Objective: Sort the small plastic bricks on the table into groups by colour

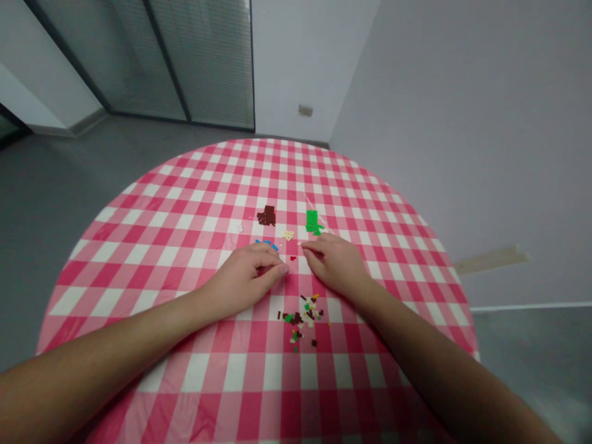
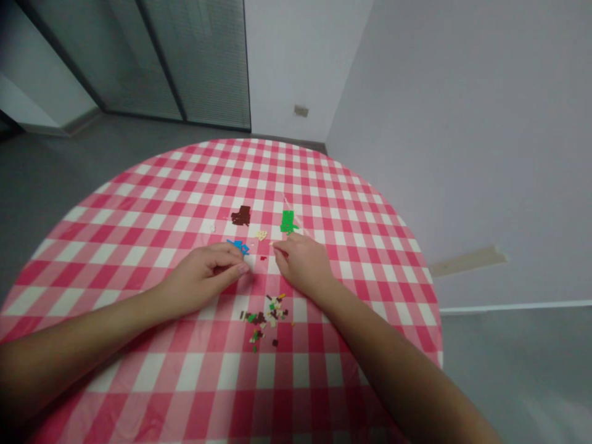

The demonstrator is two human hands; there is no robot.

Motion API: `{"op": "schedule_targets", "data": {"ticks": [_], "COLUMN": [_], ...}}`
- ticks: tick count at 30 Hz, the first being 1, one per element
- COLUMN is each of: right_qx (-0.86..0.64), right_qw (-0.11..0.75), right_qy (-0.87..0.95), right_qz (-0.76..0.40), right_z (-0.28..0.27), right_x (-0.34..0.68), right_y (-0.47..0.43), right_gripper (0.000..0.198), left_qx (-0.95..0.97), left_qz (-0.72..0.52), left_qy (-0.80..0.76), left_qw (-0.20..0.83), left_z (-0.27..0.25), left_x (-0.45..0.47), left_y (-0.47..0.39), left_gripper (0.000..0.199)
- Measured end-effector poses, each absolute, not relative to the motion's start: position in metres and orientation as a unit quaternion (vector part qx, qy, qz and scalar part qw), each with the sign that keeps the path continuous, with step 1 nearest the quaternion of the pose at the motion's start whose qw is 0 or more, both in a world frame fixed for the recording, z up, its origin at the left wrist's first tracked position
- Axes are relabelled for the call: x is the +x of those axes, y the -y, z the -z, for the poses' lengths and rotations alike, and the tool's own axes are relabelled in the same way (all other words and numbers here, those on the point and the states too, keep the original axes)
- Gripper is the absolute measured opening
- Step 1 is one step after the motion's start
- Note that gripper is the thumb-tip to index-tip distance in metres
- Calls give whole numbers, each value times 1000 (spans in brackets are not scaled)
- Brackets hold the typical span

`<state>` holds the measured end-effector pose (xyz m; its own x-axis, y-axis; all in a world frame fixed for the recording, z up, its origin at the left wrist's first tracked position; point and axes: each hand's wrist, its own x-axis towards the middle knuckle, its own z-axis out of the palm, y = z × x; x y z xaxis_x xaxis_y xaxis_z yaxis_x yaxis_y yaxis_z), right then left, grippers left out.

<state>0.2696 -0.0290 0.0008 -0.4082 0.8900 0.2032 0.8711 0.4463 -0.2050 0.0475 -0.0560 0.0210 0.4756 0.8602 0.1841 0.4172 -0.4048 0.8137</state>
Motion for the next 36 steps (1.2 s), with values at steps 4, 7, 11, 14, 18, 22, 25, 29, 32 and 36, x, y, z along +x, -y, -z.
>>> {"op": "schedule_targets", "data": {"ticks": [4, 7, 11, 14, 18, 22, 25, 29, 32, 36], "right_qx": [-520, -521, -522, -524, -526, -529, -527, -520, -515, -510], "right_qw": [113, 99, 84, 84, 96, 142, 179, 218, 228, 244], "right_qy": [846, 848, 848, 847, 845, 836, 830, 824, 825, 824], "right_qz": [-22, -18, -19, -22, -24, -35, -40, -44, -48, -45], "right_z": [-2, -4, -5, -3, -1, -1, 0, 2, 3, 6], "right_x": [264, 260, 258, 258, 258, 259, 261, 262, 263, 264], "right_y": [31, 31, 31, 31, 30, 30, 31, 30, 30, 30], "right_gripper": [25, 26, 28, 29, 31, 32, 31, 30, 30, 30], "left_qx": [783, 790, 816, 840, 860, 873, 883, 894, 891, 882], "left_qz": [-297, -274, -214, -172, -122, -95, -80, -75, -61, -91], "left_qy": [-416, -420, -388, -355, -313, -296, -300, -293, -297, -295], "left_qw": [355, 353, 371, 374, 385, 376, 353, 331, 338, 357], "left_z": [-22, -22, -25, -27, -26, -23, -23, -23, -21, -23], "left_x": [45, 43, 41, 39, 37, 38, 42, 45, 46, 41], "left_y": [55, 54, 55, 57, 60, 65, 68, 70, 70, 62], "left_gripper": [24, 25, 24, 22, 21, 16, 9, 8, 6, 10]}}
